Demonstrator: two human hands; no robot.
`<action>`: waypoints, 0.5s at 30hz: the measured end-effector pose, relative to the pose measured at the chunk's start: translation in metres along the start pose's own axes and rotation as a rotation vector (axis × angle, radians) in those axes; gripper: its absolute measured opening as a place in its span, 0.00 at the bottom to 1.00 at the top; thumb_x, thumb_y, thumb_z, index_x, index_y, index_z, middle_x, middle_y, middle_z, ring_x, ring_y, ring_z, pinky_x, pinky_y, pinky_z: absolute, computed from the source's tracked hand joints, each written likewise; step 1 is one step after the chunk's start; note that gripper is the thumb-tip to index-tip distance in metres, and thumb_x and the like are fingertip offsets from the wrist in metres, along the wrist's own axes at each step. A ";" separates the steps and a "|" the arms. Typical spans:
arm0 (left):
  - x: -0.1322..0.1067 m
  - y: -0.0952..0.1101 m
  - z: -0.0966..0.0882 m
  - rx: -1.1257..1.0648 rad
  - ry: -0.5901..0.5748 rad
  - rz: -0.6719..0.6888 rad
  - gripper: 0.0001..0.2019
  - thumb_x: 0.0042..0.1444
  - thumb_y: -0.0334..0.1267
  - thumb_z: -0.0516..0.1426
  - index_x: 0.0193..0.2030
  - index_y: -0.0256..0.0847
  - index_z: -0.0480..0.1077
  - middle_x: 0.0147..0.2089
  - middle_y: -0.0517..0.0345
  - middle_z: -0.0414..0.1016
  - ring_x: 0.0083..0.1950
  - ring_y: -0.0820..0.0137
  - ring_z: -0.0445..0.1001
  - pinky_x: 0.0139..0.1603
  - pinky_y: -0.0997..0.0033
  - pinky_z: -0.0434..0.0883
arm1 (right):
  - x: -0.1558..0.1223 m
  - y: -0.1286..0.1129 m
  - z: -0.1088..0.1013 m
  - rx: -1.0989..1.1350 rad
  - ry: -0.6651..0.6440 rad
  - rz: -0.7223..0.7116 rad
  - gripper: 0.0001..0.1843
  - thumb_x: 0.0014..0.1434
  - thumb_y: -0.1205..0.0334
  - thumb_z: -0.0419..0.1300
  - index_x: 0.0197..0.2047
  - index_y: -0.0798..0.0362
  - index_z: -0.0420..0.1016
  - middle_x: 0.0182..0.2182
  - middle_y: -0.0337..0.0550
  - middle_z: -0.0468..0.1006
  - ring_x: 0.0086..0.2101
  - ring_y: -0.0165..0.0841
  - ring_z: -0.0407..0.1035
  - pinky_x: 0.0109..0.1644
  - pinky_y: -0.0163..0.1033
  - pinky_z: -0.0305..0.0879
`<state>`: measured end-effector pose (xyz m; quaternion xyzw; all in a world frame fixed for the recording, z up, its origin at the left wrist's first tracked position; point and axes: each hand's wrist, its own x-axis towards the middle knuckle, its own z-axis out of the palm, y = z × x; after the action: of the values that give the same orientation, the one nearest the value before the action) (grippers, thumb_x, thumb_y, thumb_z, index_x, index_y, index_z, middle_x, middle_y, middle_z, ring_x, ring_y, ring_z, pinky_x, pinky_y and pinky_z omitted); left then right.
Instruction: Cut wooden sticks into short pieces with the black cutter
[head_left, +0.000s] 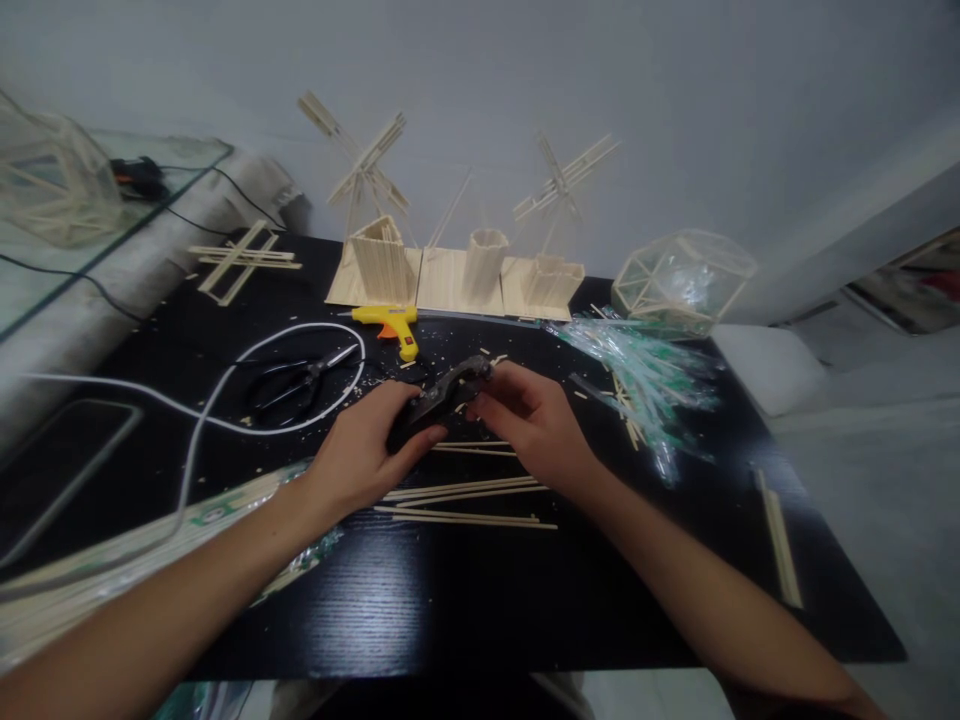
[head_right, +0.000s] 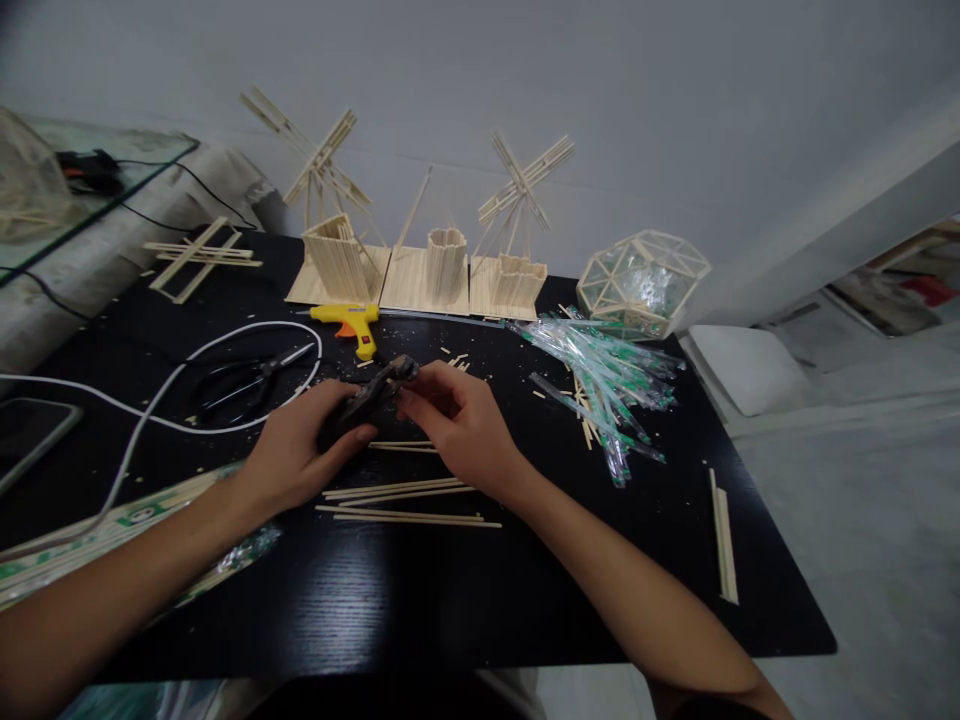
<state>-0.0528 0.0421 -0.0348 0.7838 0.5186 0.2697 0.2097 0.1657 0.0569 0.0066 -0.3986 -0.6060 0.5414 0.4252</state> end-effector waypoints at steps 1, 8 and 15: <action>0.000 0.000 0.000 0.002 -0.002 -0.005 0.20 0.65 0.54 0.53 0.51 0.40 0.70 0.43 0.53 0.76 0.42 0.61 0.74 0.45 0.63 0.70 | 0.000 0.000 0.000 -0.005 0.001 0.003 0.07 0.59 0.57 0.67 0.36 0.50 0.77 0.31 0.37 0.79 0.33 0.31 0.73 0.42 0.40 0.69; -0.001 0.004 -0.001 0.059 -0.049 -0.055 0.23 0.66 0.59 0.49 0.49 0.42 0.71 0.42 0.52 0.77 0.42 0.58 0.76 0.43 0.61 0.68 | 0.000 0.003 0.001 -0.032 0.013 0.054 0.09 0.60 0.55 0.67 0.38 0.51 0.77 0.28 0.36 0.77 0.28 0.29 0.68 0.33 0.36 0.64; -0.002 0.007 -0.002 0.206 -0.041 -0.054 0.25 0.69 0.57 0.41 0.41 0.41 0.70 0.37 0.52 0.74 0.38 0.59 0.75 0.38 0.63 0.66 | 0.000 0.007 0.001 -0.030 0.035 0.090 0.11 0.60 0.53 0.67 0.38 0.52 0.77 0.26 0.36 0.75 0.26 0.28 0.65 0.27 0.34 0.58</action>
<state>-0.0497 0.0379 -0.0299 0.7924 0.5599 0.1931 0.1459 0.1647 0.0567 -0.0007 -0.4410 -0.5879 0.5438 0.4051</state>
